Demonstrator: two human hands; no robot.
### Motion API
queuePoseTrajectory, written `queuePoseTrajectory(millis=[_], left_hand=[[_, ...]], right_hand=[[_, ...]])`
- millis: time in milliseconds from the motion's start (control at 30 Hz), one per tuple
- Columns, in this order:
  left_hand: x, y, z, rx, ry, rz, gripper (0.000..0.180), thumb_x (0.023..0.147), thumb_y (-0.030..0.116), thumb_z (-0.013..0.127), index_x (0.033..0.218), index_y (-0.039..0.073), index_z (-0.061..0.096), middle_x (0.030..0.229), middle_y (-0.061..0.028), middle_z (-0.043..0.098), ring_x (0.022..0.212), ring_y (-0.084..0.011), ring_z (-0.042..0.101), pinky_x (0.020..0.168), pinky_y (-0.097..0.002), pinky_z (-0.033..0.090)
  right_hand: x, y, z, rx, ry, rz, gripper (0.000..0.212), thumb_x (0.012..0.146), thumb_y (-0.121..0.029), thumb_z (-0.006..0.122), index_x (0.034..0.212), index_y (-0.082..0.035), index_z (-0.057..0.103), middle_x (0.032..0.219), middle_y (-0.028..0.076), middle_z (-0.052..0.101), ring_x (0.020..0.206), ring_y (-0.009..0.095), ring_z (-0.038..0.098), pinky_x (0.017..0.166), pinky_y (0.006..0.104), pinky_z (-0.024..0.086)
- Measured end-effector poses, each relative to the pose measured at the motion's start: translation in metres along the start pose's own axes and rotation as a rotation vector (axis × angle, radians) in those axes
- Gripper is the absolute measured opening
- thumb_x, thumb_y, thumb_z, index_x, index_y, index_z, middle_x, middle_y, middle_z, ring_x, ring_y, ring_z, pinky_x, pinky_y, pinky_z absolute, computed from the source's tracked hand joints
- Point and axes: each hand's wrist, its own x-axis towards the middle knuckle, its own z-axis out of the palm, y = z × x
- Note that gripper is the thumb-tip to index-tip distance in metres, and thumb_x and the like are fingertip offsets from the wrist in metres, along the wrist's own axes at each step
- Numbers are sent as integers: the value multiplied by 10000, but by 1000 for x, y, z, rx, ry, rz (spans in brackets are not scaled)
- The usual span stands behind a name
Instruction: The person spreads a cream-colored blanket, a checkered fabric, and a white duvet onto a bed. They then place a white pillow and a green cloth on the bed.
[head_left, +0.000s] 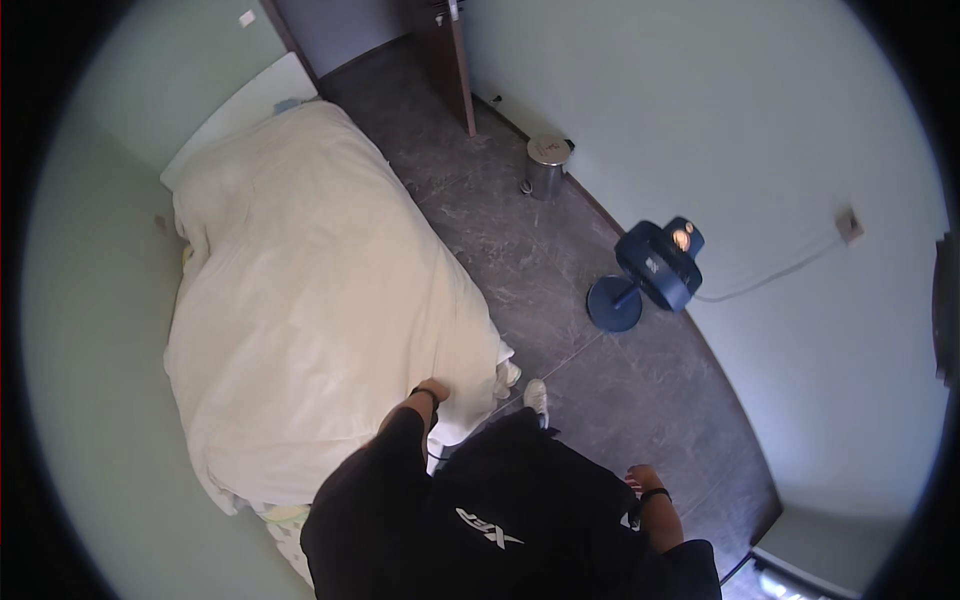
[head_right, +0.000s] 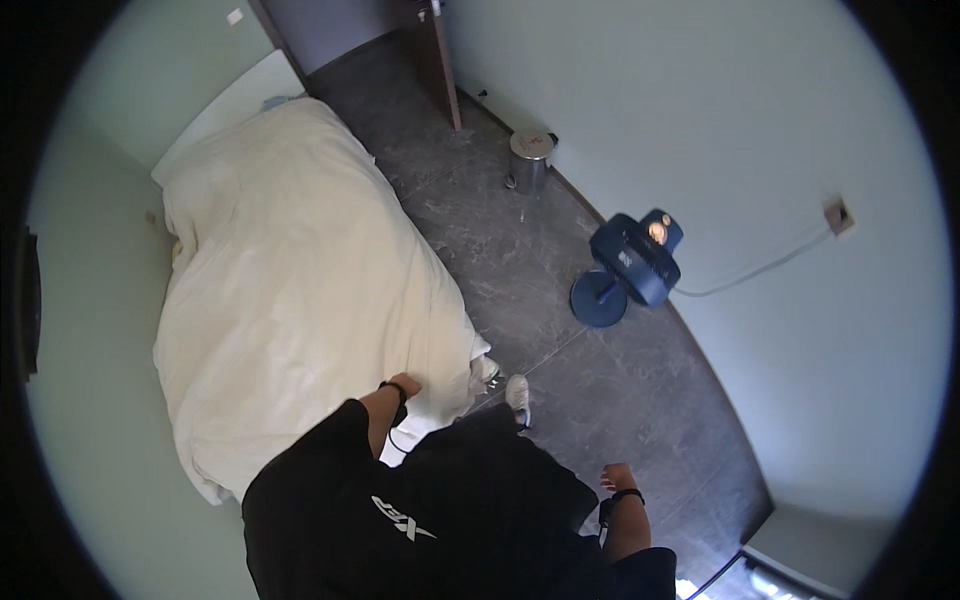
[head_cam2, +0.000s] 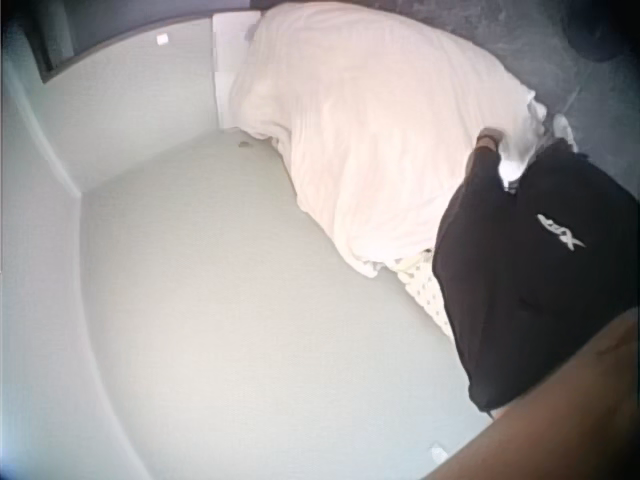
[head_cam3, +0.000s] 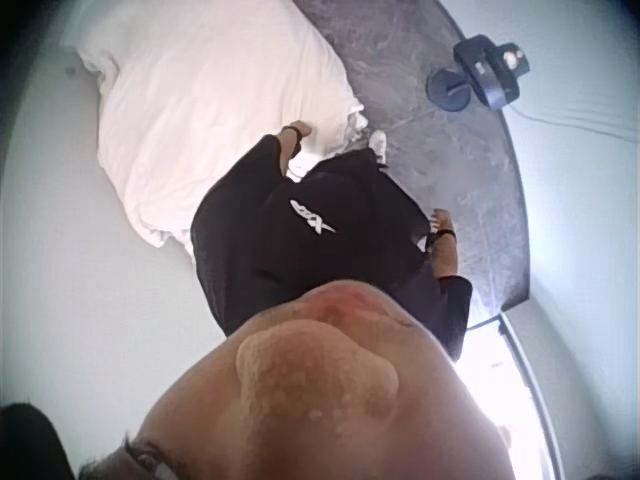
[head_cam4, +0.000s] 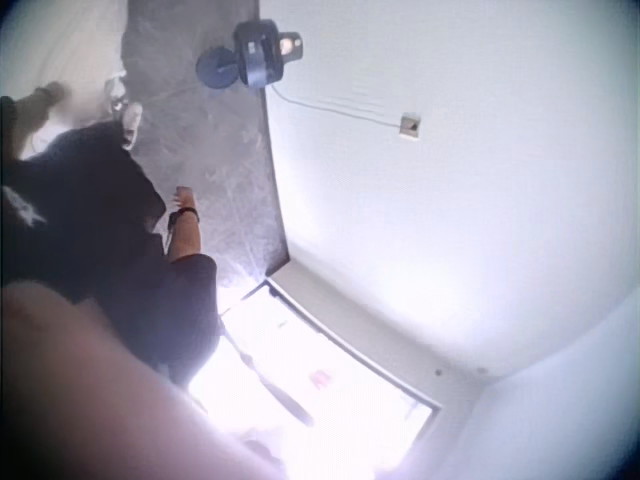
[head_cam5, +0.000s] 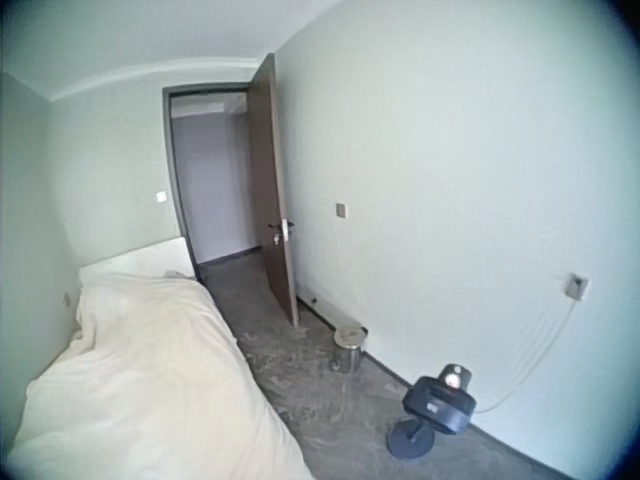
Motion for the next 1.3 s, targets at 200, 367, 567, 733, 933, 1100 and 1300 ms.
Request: queuePoseTrajectory(millis=[200,367,567,733,933,1100,1300], left_hand=[[18,189,-63,427,211,468,231,723,194,476,805,51,639,883,-166,611,791,-289,597,692,-391,473],[54,271,-155,141,512,794,237,730,225,469,784,48,616,848,-146,596,756,-303,575,687,-396,461],[176,250,-291,73,530,713,298,760,197,430,980,51,569,969,-177,576,853,-333,557,733,-426,437],[254,140,-319,252,318,311,301,748,177,416,943,24,586,948,-169,592,856,-325,567,758,-410,442],[241,33,-243,7,86,129,241,659,194,485,773,44,636,841,-164,612,811,-311,586,705,-403,464],[186,25,-208,-479,-270,-183,209,684,201,495,754,69,641,755,-159,614,756,-298,598,705,-387,468],[252,6,-274,-741,-222,-323,275,704,249,498,840,46,625,826,-176,605,841,-303,577,745,-389,451]], right_hand=[[-28,-207,132,-1129,173,-37,136,784,-179,422,762,-82,514,705,80,541,635,190,528,484,321,418],[107,-358,292,-1967,252,-644,246,763,-233,464,790,-14,571,819,209,584,771,370,554,654,438,446],[153,-496,450,-1205,-186,-722,267,773,-272,543,879,-29,579,727,55,595,619,137,553,561,277,451],[224,-595,413,-1453,-77,-162,247,795,-249,494,820,-21,585,716,80,588,624,168,548,553,317,437],[299,-722,367,-2038,384,-571,233,762,-232,465,716,-34,578,671,145,583,618,253,575,536,389,428],[332,-769,427,-1541,173,-105,182,710,-240,543,716,-68,601,775,113,587,694,262,580,559,403,445],[348,-844,469,-1723,-107,-142,192,731,-238,472,726,-90,595,689,114,586,634,260,571,565,390,453]])
